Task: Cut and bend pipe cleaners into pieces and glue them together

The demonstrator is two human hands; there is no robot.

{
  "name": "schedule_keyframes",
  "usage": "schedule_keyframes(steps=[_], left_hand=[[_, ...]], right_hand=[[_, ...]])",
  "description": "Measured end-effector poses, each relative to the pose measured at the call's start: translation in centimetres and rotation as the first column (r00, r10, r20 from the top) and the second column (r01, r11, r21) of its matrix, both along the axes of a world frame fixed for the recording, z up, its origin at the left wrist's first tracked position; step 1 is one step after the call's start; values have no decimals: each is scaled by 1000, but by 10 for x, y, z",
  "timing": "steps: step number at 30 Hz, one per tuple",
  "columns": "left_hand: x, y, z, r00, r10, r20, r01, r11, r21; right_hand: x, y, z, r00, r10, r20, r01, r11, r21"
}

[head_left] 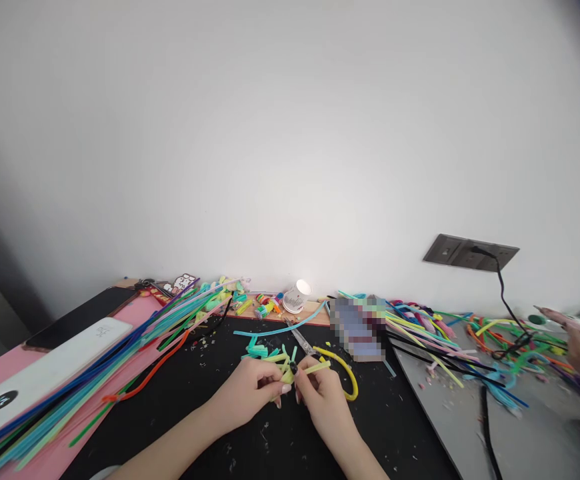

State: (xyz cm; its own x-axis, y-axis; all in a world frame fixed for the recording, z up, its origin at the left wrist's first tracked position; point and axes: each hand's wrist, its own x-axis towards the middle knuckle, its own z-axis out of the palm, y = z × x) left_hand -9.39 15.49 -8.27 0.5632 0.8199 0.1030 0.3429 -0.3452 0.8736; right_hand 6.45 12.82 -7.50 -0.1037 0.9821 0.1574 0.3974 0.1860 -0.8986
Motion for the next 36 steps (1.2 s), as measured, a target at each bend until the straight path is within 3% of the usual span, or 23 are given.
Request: schedule_keyframes(steps=[4,10,17,22,25,30,36], left_hand=[[-1,-3,1,996,-76,38,79,992,-99],[2,-6,8,999,-39,-1,39,999,12],[1,-5,2,992,-124,-16,123,990,-74],[3,-6,2,994,-109,-27,109,994,-1],[4,-6,0,996,-87,-6,86,995,-48],[5,-4,-3,989,-17,149,54,968,-244],[4,1,-3,909,108,402,34,943,-331]], right_hand=[[2,1,0,999,-21,-29,21,1000,-11],[1,0,-2,992,122,33,-121,992,-47],[3,1,-2,997,31,-73,-33,999,-36],[0,1,-3,985,88,-150,-98,993,-63],[-1,-1,-2,979,120,-164,-132,989,-63],[1,-1,-1,980,62,-190,-68,997,-29],[3,2,-3,986,-19,-168,13,999,-34]])
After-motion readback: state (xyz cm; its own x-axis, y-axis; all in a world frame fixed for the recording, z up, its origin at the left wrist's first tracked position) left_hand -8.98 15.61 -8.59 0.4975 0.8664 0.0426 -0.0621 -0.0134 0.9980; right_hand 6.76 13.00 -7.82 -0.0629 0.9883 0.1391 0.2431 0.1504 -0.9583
